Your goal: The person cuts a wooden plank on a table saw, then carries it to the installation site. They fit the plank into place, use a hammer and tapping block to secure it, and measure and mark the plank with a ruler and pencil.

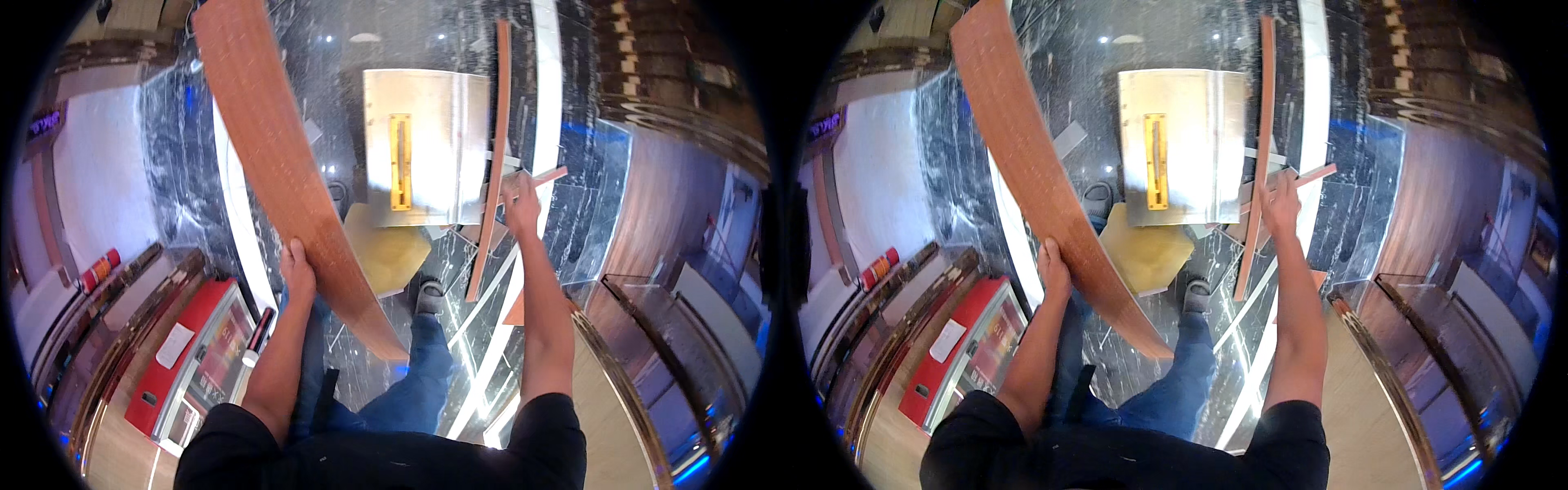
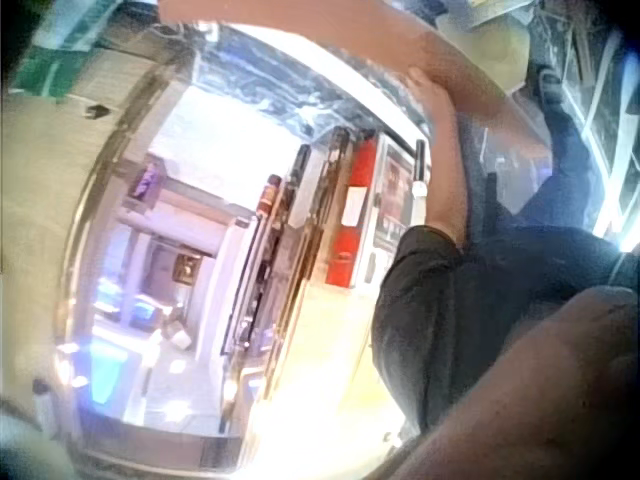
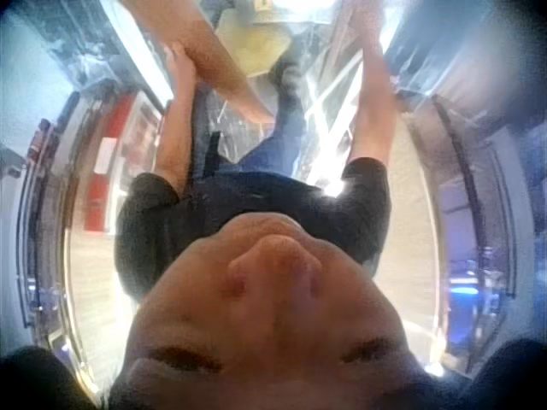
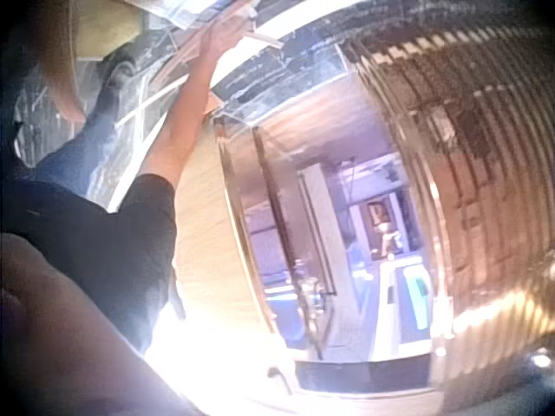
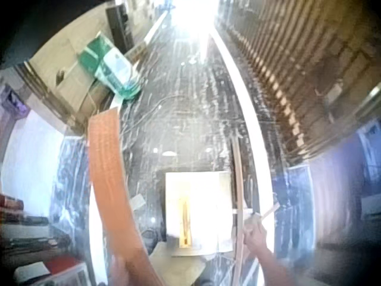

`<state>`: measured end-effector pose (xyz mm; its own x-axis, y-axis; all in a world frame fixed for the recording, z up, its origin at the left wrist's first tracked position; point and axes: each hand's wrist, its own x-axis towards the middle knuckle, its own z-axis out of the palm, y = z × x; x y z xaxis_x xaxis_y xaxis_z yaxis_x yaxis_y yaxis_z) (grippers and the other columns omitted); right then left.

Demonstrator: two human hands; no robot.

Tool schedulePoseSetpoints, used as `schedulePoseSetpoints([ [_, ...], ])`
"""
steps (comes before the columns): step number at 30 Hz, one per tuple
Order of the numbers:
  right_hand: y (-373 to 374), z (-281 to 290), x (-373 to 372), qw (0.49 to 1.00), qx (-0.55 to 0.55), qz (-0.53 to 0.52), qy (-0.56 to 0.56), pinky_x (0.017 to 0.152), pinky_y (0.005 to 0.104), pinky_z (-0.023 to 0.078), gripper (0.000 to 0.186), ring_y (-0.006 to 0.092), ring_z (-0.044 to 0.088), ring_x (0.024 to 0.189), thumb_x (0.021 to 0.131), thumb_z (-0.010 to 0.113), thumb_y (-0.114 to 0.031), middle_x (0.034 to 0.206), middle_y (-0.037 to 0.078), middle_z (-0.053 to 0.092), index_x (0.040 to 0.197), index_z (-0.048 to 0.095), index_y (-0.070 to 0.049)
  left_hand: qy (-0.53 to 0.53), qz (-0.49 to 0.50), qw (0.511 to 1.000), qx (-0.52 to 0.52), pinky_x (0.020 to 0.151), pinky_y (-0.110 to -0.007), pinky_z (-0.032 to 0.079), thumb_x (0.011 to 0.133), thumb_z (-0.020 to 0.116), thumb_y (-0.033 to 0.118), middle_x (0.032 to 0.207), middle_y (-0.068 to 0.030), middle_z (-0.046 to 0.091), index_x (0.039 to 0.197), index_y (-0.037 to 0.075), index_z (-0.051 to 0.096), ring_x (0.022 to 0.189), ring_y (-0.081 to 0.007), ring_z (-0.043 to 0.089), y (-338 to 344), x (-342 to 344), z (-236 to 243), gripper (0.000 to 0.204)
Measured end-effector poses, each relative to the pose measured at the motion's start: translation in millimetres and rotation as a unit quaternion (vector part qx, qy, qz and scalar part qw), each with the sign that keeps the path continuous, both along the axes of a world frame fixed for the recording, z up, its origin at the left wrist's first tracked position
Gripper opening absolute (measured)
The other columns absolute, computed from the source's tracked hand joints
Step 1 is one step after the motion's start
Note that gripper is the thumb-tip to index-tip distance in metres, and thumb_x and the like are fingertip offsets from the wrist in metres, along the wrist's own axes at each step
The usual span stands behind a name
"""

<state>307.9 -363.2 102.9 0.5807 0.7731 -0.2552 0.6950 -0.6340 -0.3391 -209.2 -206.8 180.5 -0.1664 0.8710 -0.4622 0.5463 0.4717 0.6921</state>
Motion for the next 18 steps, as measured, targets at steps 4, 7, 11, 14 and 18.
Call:
schedulePoseSetpoints([
  [4,212,-27,42,0.992,0.105,0.046,-0.057,0.121,0.0513,0.037,0.064,0.0434,0.046,0.146,0.105,0.058,-0.051,0.158,0.025,0.05,0.147,0.057,-0.001,0.036,-0.026,0.998,-0.042,0.087,-0.042,0.05,0.112,0.05,0.048,0.099,-0.0183,0.07,0.112,-0.006,0.065,0.094,-0.0258,0.064,64,-3,-10,0.056],
  [7,341,-47,47,0.993,0.052,0.107,-0.023,0.117,0.0449,0.043,0.072,0.0378,0.053,0.142,0.105,0.052,-0.062,0.147,0.025,0.059,0.141,0.061,0.0,0.0,-0.02,0.999,-0.045,0.085,-0.041,0.05,0.112,0.052,0.047,0.097,-0.0173,0.07,0.111,-0.006,0.065,0.093,-0.0229,0.063,88,-25,-23,0.054],
  [11,417,-125,43,0.94,-0.284,0.038,0.188,0.121,0.0423,0.037,0.091,0.0374,0.052,0.145,0.103,0.047,-0.072,0.146,0.029,0.06,0.147,0.053,0.008,-0.087,-0.028,0.994,-0.056,0.09,-0.035,0.05,0.114,0.047,0.042,0.107,-0.0104,0.072,0.117,-0.004,0.066,0.101,-0.0178,0.063,132,-35,-20,0.05],
  [14,415,-150,96,0.929,-0.339,0.033,0.144,0.124,0.0424,0.033,0.099,0.0396,0.048,0.147,0.101,0.042,-0.077,0.15,0.031,0.056,0.15,0.051,0.009,-0.12,-0.033,0.989,-0.082,0.085,-0.04,0.051,0.112,0.051,0.044,0.098,-0.0195,0.071,0.113,-0.004,0.066,0.093,-0.0246,0.066,159,-26,-36,0.05],
  [18,406,-139,40,0.962,-0.167,0.035,0.214,0.12,0.0425,0.036,0.096,0.0396,0.051,0.144,0.102,0.039,-0.077,0.147,0.032,0.058,0.146,0.056,0.007,-0.057,-0.027,0.993,-0.097,0.082,-0.038,0.049,0.114,0.047,0.037,0.091,-0.0114,0.065,0.103,-0.003,0.064,0.089,-0.0167,0.058,175,-54,-17,0.045],
])
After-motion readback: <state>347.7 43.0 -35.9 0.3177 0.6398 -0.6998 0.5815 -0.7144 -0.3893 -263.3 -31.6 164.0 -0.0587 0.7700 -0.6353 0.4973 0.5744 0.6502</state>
